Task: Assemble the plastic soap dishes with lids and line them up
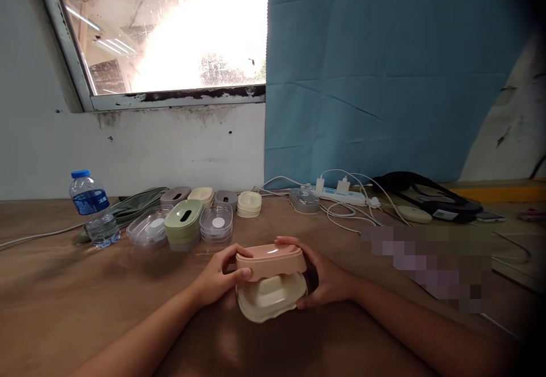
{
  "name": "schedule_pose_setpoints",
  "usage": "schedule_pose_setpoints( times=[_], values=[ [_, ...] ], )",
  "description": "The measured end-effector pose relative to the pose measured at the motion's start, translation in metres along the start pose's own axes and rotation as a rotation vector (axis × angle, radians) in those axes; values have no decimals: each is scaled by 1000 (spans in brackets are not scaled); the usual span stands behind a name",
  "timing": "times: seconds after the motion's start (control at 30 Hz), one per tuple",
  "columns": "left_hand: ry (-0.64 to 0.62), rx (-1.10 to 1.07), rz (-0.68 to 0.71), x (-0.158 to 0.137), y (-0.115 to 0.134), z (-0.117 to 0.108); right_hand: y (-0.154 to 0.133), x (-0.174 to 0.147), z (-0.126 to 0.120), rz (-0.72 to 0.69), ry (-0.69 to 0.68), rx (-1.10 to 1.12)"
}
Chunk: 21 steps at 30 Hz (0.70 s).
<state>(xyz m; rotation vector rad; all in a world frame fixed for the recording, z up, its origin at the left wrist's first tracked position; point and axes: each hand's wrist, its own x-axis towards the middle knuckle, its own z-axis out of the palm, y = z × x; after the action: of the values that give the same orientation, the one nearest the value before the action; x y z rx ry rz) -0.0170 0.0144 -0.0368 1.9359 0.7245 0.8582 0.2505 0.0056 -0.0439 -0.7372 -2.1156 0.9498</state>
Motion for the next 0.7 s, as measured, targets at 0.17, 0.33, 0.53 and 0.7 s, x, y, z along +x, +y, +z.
schedule_pose_setpoints(
  times=[0.17,0.33,0.53,0.7],
  values=[
    [36,68,69,-1,3,-2,4,1,1,-1,40,-50],
    [225,261,188,-3,7,-6,9,1,-2,9,57,-51],
    [335,367,273,-5,8,-11,0,3,-2,-140,238,-247],
    [348,559,423,-7,18,-7,-2,5,4,-60,316,-229]
  ],
)
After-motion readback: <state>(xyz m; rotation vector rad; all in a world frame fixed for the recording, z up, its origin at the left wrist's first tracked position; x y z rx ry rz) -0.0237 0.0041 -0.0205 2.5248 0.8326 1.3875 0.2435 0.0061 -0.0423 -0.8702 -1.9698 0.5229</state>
